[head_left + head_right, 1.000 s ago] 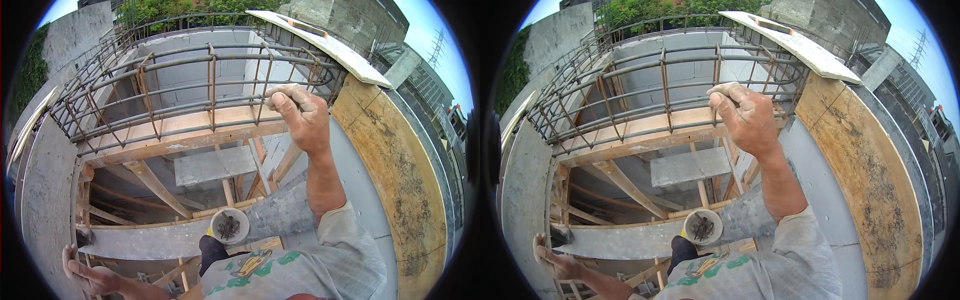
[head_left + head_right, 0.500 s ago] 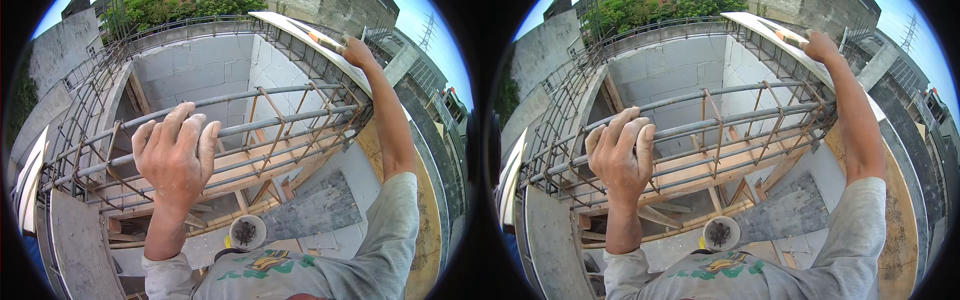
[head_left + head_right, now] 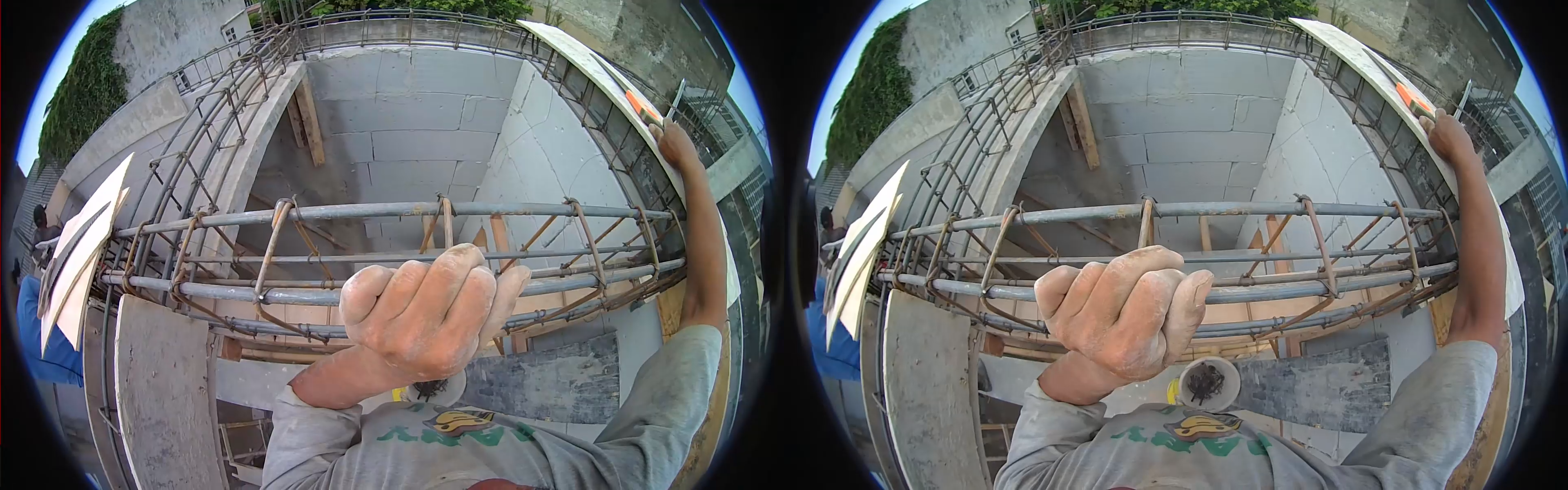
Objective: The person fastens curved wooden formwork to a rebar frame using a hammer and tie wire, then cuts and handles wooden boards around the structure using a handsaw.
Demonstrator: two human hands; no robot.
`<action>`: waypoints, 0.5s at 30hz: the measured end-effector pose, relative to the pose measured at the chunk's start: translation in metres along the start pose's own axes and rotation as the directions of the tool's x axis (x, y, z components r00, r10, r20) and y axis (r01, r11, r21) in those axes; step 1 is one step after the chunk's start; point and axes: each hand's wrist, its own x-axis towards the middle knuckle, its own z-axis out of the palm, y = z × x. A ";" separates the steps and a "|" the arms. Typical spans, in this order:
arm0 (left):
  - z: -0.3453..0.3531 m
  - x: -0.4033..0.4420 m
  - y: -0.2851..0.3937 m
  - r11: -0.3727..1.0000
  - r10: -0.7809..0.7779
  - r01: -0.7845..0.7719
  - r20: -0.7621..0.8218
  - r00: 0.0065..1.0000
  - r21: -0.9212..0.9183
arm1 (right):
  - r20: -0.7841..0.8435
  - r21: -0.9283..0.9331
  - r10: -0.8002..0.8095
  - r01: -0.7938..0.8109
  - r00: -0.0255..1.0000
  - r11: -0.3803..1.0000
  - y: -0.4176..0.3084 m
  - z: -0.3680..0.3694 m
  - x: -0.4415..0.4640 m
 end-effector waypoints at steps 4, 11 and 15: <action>0.004 0.000 0.001 1.000 -0.009 0.009 -0.042 0.999 0.006 | -0.036 -0.015 0.013 -0.013 0.999 1.000 -0.013 -0.014 -0.005; 0.006 0.001 0.002 1.000 -0.014 0.015 -0.068 0.998 0.015 | -0.110 -0.061 0.015 -0.022 0.994 0.998 -0.039 -0.042 -0.017; 0.008 -0.002 0.000 1.000 0.024 -0.024 -0.076 0.997 0.002 | -0.181 -0.042 0.049 -0.058 0.982 0.997 -0.032 -0.055 -0.019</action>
